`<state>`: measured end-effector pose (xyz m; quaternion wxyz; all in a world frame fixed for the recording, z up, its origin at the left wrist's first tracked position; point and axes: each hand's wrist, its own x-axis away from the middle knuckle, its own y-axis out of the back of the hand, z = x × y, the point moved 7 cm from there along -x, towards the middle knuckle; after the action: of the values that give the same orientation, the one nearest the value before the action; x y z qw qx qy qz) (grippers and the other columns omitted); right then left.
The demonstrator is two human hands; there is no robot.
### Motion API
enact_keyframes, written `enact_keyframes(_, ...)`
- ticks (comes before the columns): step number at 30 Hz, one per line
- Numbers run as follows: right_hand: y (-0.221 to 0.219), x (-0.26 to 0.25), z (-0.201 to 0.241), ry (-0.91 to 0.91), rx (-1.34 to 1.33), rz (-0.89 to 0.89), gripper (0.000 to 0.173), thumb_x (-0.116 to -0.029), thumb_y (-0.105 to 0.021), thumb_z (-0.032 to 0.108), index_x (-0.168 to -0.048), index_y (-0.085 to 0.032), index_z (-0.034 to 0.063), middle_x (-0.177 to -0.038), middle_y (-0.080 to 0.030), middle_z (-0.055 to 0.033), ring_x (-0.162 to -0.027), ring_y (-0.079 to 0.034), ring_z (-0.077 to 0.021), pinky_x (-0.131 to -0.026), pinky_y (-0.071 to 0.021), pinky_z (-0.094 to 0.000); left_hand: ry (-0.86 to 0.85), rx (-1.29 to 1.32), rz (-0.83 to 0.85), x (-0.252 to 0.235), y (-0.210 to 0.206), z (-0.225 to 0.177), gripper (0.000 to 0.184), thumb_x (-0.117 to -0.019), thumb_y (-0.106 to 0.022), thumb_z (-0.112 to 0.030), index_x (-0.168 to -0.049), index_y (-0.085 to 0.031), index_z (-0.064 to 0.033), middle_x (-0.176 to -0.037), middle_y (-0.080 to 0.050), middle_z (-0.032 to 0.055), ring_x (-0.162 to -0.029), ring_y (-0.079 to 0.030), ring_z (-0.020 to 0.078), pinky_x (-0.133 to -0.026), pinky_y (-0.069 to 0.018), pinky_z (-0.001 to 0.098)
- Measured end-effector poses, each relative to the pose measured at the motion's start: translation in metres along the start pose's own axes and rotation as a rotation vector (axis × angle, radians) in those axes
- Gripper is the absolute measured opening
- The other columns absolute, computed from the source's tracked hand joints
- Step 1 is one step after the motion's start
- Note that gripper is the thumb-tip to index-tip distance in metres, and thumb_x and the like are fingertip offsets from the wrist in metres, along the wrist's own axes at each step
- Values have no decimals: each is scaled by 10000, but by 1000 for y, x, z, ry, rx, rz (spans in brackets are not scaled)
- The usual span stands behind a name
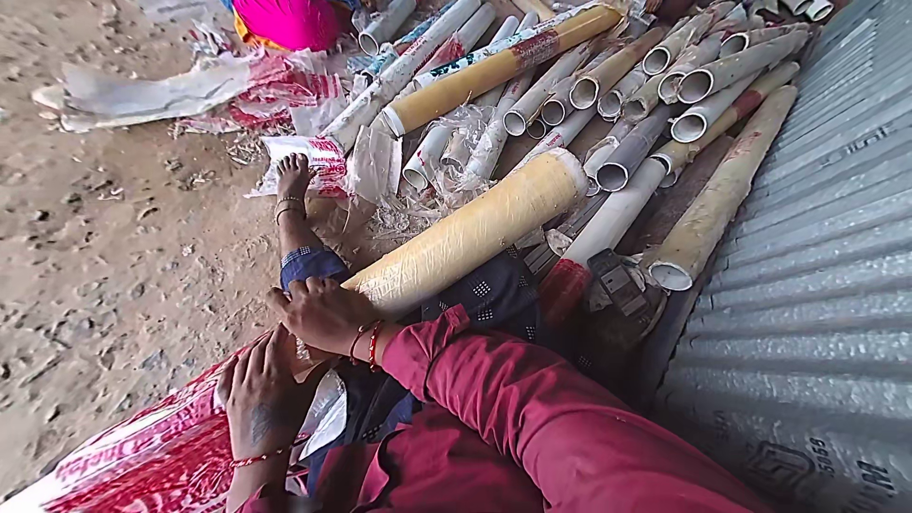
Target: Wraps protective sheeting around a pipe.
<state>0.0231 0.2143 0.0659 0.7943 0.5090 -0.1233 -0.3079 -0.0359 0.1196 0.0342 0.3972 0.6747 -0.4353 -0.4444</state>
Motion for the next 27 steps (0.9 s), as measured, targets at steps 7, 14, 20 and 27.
enact_keyframes(7,-2,8,3,154,11,-165,407,-1019,-528,28,-1404,-645,89,-1176,-709,-221,-1045,-696,-369,-892,-553,-445,-46,101,-25,0,2,7,652,-788,-812,-223,-1312,-606,106,-1313,-627,330,-1264,-572,531,-1119,-298,707)
enact_keyframes(14,0,18,6,241,-24,-286,351,-973,-583,-12,-1282,-729,64,-1136,-729,-217,-1012,-713,-376,-840,-568,-456,-61,105,-53,2,1,9,637,-775,-814,-240,-1276,-628,106,-1292,-638,330,-1239,-588,532,-1099,-311,715)
enact_keyframes(20,-3,15,7,204,-27,-197,335,-999,-554,2,-1305,-690,6,-1183,-720,-225,-1070,-706,-379,-905,-565,-451,-72,114,-87,5,1,8,620,-772,-805,-222,-1264,-630,112,-1289,-641,327,-1234,-595,528,-1089,-321,721)
enact_keyframes(27,-1,18,8,202,-36,-237,346,-989,-570,3,-1319,-673,-15,-1102,-740,-213,-981,-725,-370,-844,-577,-441,-69,115,-113,9,-1,10,619,-788,-787,-243,-1277,-632,105,-1301,-642,315,-1245,-589,526,-1092,-320,715)
